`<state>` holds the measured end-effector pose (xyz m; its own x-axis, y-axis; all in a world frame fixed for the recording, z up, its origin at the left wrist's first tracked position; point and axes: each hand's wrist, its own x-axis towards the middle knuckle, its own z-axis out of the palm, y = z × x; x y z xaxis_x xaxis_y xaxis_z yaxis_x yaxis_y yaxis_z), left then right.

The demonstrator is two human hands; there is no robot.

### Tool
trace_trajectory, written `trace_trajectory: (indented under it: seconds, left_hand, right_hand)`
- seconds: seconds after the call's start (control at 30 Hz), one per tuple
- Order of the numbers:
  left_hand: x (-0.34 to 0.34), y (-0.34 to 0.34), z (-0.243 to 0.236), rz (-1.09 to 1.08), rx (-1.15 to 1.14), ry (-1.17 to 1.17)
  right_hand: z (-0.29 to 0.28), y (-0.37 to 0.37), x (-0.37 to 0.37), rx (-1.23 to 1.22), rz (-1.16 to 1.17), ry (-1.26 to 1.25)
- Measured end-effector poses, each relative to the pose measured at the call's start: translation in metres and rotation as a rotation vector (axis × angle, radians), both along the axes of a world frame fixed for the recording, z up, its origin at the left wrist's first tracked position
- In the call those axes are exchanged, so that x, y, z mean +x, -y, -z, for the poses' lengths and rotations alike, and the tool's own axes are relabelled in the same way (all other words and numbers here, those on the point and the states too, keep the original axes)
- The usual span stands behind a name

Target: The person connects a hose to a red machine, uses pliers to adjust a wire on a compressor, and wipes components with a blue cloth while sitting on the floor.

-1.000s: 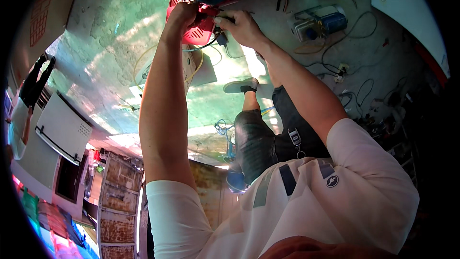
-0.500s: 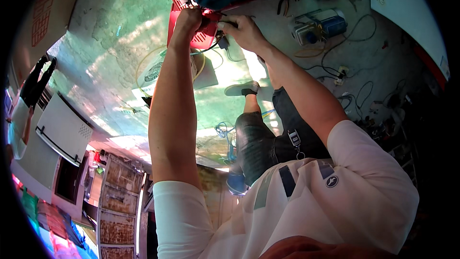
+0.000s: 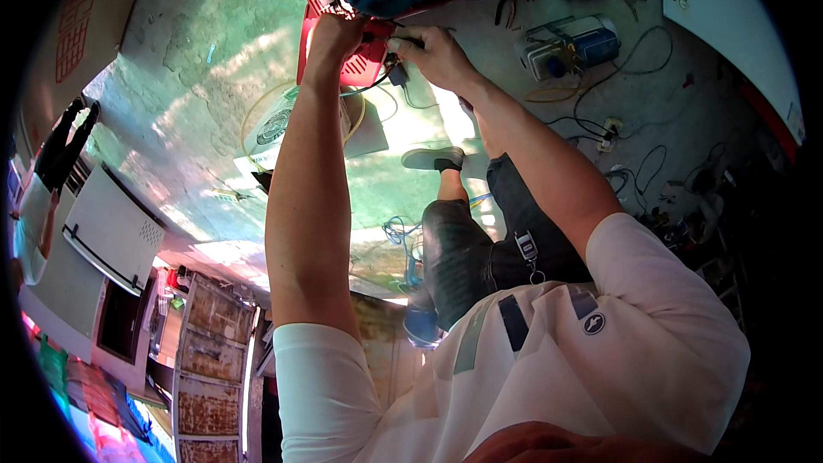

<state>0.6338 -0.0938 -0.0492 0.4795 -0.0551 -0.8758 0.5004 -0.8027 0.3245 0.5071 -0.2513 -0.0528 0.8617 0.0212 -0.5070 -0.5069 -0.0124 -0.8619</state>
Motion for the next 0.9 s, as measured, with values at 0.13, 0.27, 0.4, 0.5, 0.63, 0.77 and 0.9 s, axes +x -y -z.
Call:
trace_trajectory:
  seconds: [0.13, 0.27, 0.4, 0.5, 0.63, 0.77, 0.9]
  left_hand:
    - [-0.005, 0.002, -0.004, -0.102, -0.092, 0.05]
    - [0.0, -0.001, -0.007, -0.112, 0.021, -0.059]
    - [0.001, -0.007, -0.001, 0.047, 0.094, -0.001]
    - [-0.002, -0.011, 0.007, 0.178, -0.027, 0.113]
    - [-0.003, -0.015, 0.012, -0.01, 0.007, -0.018]
    - [-0.006, -0.016, 0.015, 0.15, -0.012, 0.098]
    - [-0.014, -0.018, 0.019, 0.154, -0.074, 0.221]
  right_hand:
    - [0.003, 0.002, 0.0, -0.002, -0.071, -0.042]
    - [0.004, -0.001, -0.002, -0.009, -0.088, -0.054]
    - [0.002, -0.001, -0.002, -0.012, -0.093, -0.039]
    - [0.001, 0.001, -0.001, -0.015, -0.108, -0.055]
    - [0.001, 0.0, -0.001, -0.008, -0.111, -0.054]
    - [0.003, -0.001, -0.002, 0.056, -0.071, -0.041]
    - [0.002, -0.001, -0.004, 0.024, -0.104, -0.022]
